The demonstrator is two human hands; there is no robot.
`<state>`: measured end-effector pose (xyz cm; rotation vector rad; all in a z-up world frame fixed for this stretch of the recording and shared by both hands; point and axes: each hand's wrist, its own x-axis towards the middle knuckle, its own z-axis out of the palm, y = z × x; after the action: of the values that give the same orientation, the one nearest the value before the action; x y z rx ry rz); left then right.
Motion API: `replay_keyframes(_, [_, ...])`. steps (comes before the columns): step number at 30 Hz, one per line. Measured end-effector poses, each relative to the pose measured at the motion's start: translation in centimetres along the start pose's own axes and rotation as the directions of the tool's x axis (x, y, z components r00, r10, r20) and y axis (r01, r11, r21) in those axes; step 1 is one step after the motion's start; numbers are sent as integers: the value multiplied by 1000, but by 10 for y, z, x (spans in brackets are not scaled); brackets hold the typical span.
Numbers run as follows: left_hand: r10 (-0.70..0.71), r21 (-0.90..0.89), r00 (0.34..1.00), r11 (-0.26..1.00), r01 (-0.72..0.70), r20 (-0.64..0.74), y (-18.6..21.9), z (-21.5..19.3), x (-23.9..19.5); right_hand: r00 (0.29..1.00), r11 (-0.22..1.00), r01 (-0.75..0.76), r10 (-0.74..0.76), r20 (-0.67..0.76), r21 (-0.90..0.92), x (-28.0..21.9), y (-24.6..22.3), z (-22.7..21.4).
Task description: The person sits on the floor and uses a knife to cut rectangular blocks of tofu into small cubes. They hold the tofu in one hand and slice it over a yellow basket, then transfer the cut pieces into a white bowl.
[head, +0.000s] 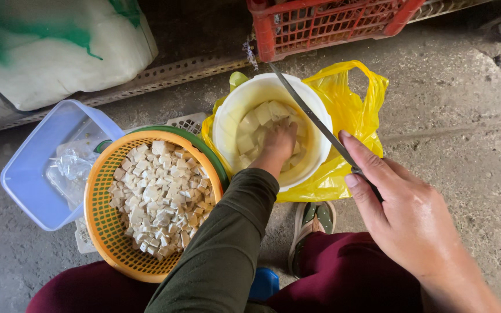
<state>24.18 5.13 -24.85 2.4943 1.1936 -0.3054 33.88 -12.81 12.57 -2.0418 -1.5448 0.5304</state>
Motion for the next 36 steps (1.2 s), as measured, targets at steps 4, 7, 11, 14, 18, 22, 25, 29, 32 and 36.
replay_keyframes(4, [-44, -117, 991, 991, 58, 124, 1, 3, -5, 1000, 999, 26, -26, -12, 25, -1, 0, 0])
replay_keyframes(7, [-62, -226, 989, 970, 91, 133, -2, -4, -8, 1000, 1000, -3, 3, 4, 21, -3, 0, 0])
replay_keyframes(11, [-85, -250, 985, 961, 120, 147, -1, -12, -15, 1000, 1000, 15, -15, 9, 16, -5, -1, 0])
replay_keyframes(14, [-59, -168, 972, 981, 99, 229, 1, -9, -17, 999, 999, 35, -35, 0, 31, -6, -1, 0])
replay_keyframes(18, [-7, -126, 990, 992, 25, 143, -2, 6, -14, 1000, 998, 31, -31, -1, 53, -7, -3, 0])
replay_keyframes(22, [-89, -344, 994, 933, 108, 69, -7, -1, -12, 999, 997, 46, -44, -26, 60, -6, -5, -1])
replay_keyframes(25, [-285, -335, 941, 882, 332, 183, 6, -38, -10, 999, 1000, -28, 28, -28, 14, -3, -3, 0])
replay_keyframes(29, [-133, -602, 985, 780, 171, 107, 2, -115, -40, 996, 1000, -31, 31, -78, 4, -1, -5, 5])
replay_keyframes(32, [-50, -894, 996, 439, 86, 71, -17, -167, -85, 996, 1000, -20, 18, -82, -19, -3, -10, 10])
replay_keyframes(36, [111, -994, 991, -67, 83, 75, -54, -209, -160, 999, 1000, -20, 20, -40, -3, -7, -22, 21])
